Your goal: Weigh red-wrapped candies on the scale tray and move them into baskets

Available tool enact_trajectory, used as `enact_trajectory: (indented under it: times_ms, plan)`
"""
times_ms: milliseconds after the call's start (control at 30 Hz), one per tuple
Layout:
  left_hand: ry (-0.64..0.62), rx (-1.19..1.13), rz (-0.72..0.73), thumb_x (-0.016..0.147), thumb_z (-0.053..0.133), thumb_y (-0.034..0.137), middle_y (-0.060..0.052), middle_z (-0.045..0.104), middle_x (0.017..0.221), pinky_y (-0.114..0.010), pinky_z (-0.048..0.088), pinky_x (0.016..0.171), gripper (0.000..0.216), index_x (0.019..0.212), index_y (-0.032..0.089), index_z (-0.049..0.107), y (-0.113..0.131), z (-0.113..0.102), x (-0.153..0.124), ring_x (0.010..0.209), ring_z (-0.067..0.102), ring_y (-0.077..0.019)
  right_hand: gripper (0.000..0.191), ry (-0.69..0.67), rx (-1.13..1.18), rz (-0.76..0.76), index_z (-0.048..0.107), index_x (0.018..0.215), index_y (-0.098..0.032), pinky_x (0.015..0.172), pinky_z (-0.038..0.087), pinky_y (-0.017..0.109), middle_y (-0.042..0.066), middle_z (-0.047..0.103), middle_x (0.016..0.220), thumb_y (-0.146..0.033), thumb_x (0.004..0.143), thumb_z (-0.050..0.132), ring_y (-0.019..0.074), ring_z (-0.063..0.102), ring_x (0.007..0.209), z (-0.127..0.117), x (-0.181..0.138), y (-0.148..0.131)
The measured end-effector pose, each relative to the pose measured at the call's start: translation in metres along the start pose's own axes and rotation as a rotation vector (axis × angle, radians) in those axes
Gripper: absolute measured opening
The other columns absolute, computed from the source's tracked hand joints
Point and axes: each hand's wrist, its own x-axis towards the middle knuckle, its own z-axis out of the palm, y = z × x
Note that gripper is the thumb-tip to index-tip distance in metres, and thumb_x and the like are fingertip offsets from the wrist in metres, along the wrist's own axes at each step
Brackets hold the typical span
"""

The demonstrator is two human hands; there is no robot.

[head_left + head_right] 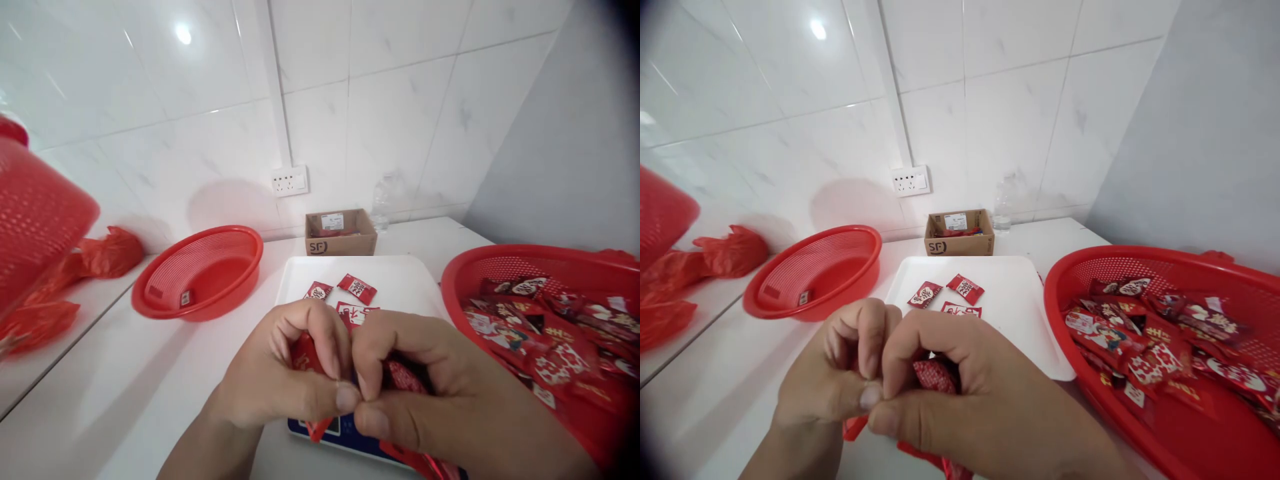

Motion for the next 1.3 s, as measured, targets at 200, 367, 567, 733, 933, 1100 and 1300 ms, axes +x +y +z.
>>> enact_trajectory:
  times_ms: [200, 367, 567, 733, 933, 1100, 1300]
  plan:
    - [0.007, -0.015, -0.003, 0.067, 0.078, 0.012, 0.001, 0.06, 0.07, -0.021, 0.049, 0.064, 0.025, 0.066, 0.015, 0.053, 0.0005, 0.0017, 0.0009, 0.065, 0.06, -0.0091, 0.012, 0.027, -0.007, -0.006, 0.061, 0.074, -0.021, 0.05, 0.037, 0.017, -0.003, 0.055, 0.069, -0.018, 0.07, 0.071, 0.0092, 0.049, 0.061, 0.0006, -0.0013, 0.0003]
    - [-0.011, 0.056, -0.026, 0.065, 0.08, 0.016, 0.0, 0.061, 0.067, -0.023, 0.05, 0.062, 0.03, 0.062, 0.016, 0.051, 0.0015, 0.0, 0.0029, 0.064, 0.059, -0.0108, 0.011, 0.008, -0.011, -0.021, 0.062, 0.074, -0.022, 0.048, 0.036, 0.017, -0.004, 0.054, 0.066, -0.016, 0.07, 0.071, 0.0083, 0.047, 0.058, -0.0009, -0.0005, -0.0007]
    - [-0.028, 0.041, -0.019, 0.066, 0.079, 0.013, -0.001, 0.063, 0.07, -0.024, 0.05, 0.064, 0.026, 0.065, 0.016, 0.053, 0.0016, -0.0009, 0.0029, 0.067, 0.06, -0.0114, 0.013, 0.014, -0.033, -0.061, 0.06, 0.072, -0.022, 0.049, 0.037, 0.019, -0.004, 0.054, 0.065, -0.018, 0.07, 0.072, 0.0083, 0.046, 0.056, -0.0012, 0.0004, -0.0019]
    - [-0.034, 0.012, -0.032, 0.066, 0.078, 0.013, -0.002, 0.063, 0.07, -0.025, 0.052, 0.063, 0.026, 0.066, 0.015, 0.053, 0.0022, -0.0011, 0.0031, 0.068, 0.061, -0.0125, 0.013, -0.015, -0.029, -0.009, 0.059, 0.074, -0.021, 0.047, 0.036, 0.017, -0.005, 0.051, 0.065, -0.021, 0.071, 0.072, 0.0073, 0.045, 0.054, -0.0008, 0.0002, -0.0036]
    - [-0.053, 0.01, -0.017, 0.067, 0.078, 0.01, -0.001, 0.063, 0.071, -0.023, 0.052, 0.061, 0.025, 0.066, 0.015, 0.053, 0.0019, -0.0008, 0.0035, 0.067, 0.061, -0.0116, 0.015, -0.034, 0.041, -0.026, 0.059, 0.073, -0.021, 0.053, 0.043, 0.018, -0.003, 0.055, 0.072, -0.019, 0.071, 0.074, 0.0095, 0.052, 0.064, -0.001, 0.0016, -0.0031]
    - [-0.074, 0.009, 0.012, 0.069, 0.076, 0.007, 0.0, 0.063, 0.072, -0.02, 0.051, 0.063, 0.022, 0.069, 0.016, 0.056, 0.0005, -0.0021, 0.0035, 0.066, 0.06, -0.0092, 0.022, -0.013, 0.021, -0.005, 0.055, 0.068, -0.019, 0.051, 0.041, 0.018, -0.001, 0.054, 0.072, -0.025, 0.071, 0.076, 0.0099, 0.051, 0.063, -0.0003, -0.0003, -0.0016]
    - [-0.076, -0.003, -0.015, 0.069, 0.076, 0.009, 0.001, 0.06, 0.072, -0.019, 0.049, 0.064, 0.023, 0.069, 0.016, 0.054, 0.001, -0.0024, 0.0028, 0.066, 0.058, -0.0078, 0.02, -0.016, 0.044, -0.041, 0.055, 0.069, -0.02, 0.048, 0.037, 0.016, -0.004, 0.052, 0.07, -0.019, 0.071, 0.074, 0.0073, 0.047, 0.058, 0.0007, -0.001, -0.0023]
